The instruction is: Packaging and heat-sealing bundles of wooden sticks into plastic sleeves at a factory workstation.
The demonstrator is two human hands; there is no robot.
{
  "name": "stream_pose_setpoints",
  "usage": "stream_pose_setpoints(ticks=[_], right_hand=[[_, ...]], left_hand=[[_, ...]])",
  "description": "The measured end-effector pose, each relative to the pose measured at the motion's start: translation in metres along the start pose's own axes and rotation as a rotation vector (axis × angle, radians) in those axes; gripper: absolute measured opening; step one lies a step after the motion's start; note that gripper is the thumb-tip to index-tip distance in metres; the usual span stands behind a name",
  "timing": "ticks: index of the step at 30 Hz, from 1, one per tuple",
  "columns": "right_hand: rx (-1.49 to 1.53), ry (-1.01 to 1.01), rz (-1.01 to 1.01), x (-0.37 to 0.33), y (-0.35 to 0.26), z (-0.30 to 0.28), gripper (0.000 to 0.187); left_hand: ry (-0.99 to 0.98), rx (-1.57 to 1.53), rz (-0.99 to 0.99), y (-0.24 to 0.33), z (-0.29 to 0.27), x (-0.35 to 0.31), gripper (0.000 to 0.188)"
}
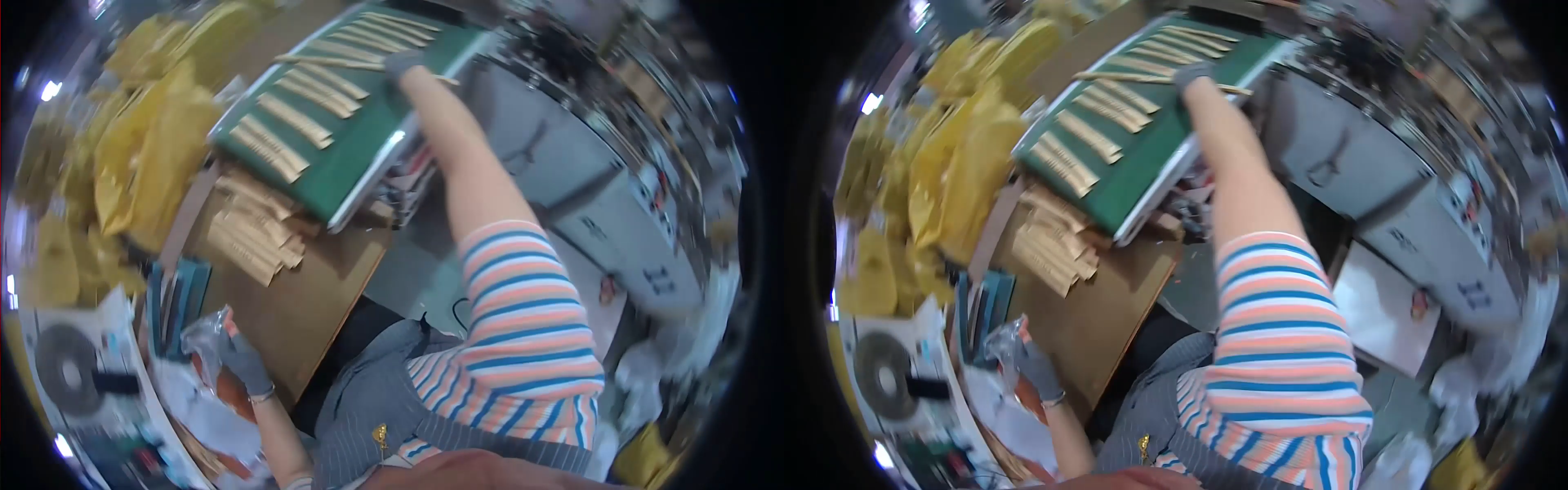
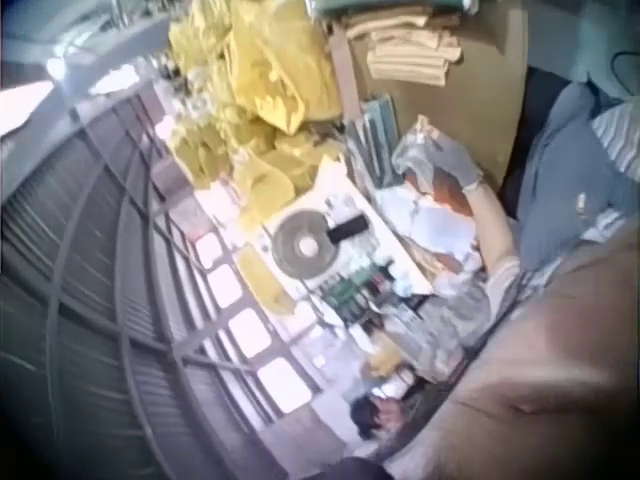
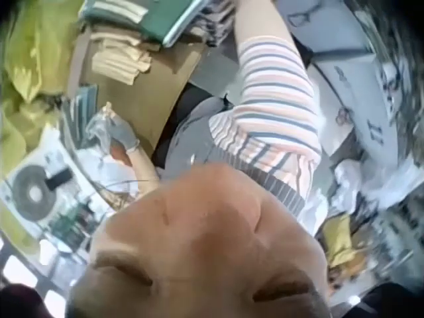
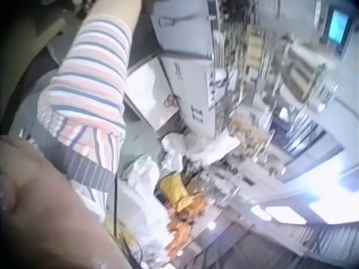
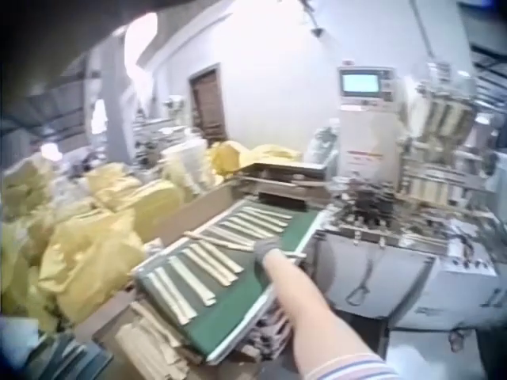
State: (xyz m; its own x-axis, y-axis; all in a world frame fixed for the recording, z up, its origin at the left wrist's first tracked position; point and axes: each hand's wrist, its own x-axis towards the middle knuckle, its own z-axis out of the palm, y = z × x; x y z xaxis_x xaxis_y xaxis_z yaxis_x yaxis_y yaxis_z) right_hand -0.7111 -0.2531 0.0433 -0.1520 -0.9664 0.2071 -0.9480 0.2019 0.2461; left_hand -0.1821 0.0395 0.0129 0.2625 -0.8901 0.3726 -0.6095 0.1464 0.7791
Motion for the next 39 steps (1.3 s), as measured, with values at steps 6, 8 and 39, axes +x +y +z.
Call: stream_pose_setpoints(ticks=[6,8,39], right_hand=[[0.421,0.254,-0.085,-0.055,-0.012,-0.050,0.021],[0.767,0.339,-0.286,-0.096,-0.042,-0.080,0.017],[1.879,-0.592,-0.795,-0.345,-0.255,-0.193,0.022]], left_hand=[[0.056,-0.062,-0.139,-0.004,-0.045,-0.029,0.035],[-0.051,0.210,0.139,0.015,-0.052,-0.018,0.039],[-0.529,-0.932,-0.532,0.122,-0.076,-0.075,0.039]])
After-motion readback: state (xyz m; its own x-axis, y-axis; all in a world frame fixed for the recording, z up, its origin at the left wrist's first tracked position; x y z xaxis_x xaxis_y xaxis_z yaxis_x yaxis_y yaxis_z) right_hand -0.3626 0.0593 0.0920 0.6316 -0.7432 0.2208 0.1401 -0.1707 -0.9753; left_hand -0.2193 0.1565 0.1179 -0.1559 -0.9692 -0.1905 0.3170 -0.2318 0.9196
